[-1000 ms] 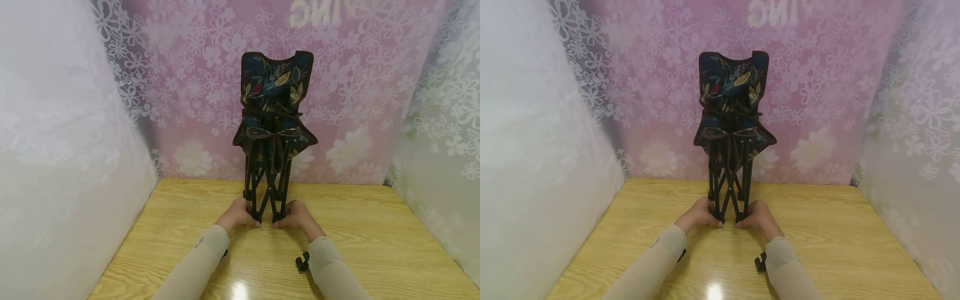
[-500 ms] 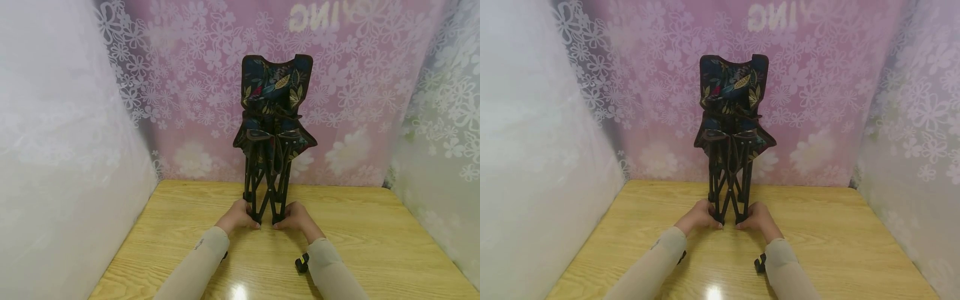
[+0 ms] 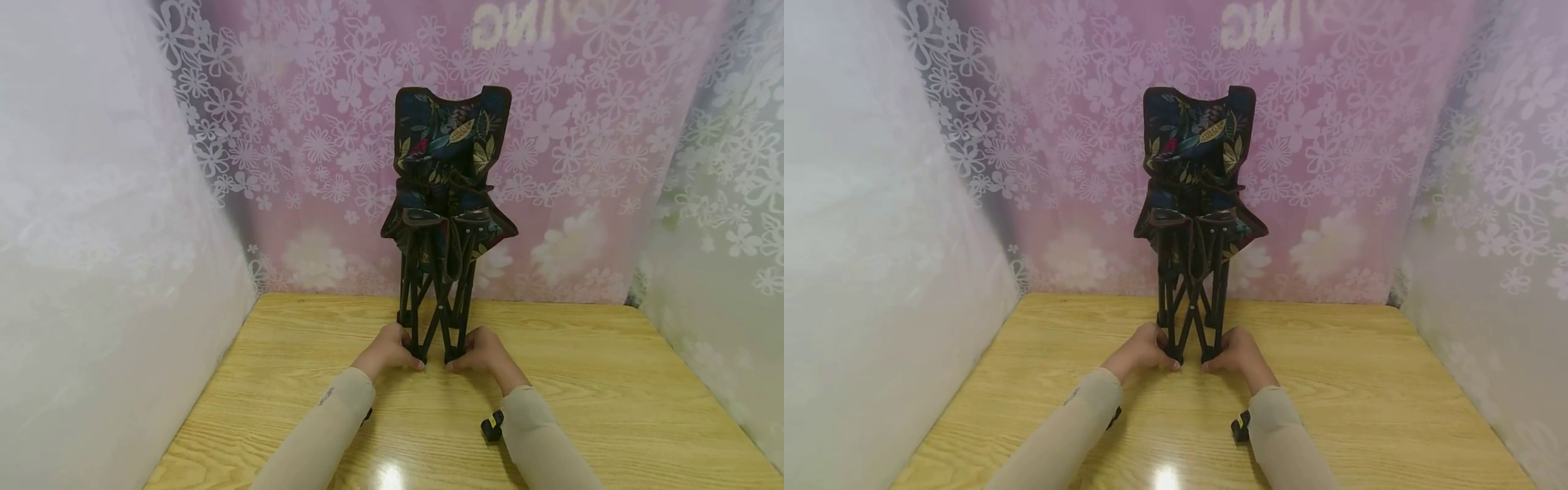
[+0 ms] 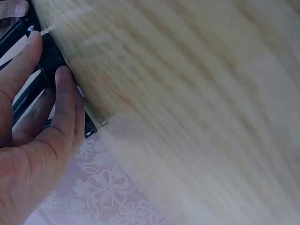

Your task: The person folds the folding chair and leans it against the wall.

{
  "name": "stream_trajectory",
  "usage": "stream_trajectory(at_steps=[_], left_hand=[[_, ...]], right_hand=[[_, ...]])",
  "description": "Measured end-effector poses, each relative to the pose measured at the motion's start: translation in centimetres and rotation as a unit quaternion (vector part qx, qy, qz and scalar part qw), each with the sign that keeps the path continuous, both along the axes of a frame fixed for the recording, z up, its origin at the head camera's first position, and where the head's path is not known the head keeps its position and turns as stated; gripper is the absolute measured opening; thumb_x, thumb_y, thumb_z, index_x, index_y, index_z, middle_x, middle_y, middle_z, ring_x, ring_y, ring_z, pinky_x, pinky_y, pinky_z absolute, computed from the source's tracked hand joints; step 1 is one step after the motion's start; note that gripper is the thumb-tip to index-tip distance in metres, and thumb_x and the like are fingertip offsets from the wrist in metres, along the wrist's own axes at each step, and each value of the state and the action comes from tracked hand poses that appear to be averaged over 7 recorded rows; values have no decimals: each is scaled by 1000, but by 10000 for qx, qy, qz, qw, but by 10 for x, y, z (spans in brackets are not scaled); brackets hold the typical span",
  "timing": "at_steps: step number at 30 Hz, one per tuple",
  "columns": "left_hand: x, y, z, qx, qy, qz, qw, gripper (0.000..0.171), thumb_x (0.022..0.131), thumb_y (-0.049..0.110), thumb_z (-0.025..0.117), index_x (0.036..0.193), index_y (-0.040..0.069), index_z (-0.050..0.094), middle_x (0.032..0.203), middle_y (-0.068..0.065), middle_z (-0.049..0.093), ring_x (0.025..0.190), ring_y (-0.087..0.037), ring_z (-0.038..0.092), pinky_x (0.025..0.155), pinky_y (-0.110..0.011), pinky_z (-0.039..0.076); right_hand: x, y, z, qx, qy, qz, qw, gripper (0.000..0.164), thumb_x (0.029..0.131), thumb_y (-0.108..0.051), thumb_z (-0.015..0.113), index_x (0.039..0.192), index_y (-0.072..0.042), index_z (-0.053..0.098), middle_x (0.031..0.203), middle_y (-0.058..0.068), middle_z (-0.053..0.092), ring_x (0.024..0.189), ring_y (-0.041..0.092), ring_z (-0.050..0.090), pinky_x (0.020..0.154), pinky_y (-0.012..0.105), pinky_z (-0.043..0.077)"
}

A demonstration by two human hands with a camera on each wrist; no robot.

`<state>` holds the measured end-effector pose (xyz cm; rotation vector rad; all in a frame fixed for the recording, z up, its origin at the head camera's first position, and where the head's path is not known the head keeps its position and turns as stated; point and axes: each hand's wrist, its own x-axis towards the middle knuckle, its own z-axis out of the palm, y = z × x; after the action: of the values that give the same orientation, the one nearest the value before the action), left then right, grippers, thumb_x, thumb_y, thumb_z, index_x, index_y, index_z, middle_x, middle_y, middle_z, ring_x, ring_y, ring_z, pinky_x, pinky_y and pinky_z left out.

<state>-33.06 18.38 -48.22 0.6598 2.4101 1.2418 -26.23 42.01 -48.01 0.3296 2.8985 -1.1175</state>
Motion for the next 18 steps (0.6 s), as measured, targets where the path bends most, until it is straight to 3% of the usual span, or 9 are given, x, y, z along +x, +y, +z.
stream_trajectory(at_steps=[18], left_hand=[[-5, 1, -4, -55, 50, 16, 10000, 47, 76, 17, 98, 111, -3, 73, 109, -14, 71, 94, -25, 66, 89, -46, 61]], right_hand=[[-2, 1, -2, -52, -11, -19, 10000, 34, 68, -21, 103, 78, -3, 76, 79, 9, 71, 71, 22, 60, 62, 32, 51]])
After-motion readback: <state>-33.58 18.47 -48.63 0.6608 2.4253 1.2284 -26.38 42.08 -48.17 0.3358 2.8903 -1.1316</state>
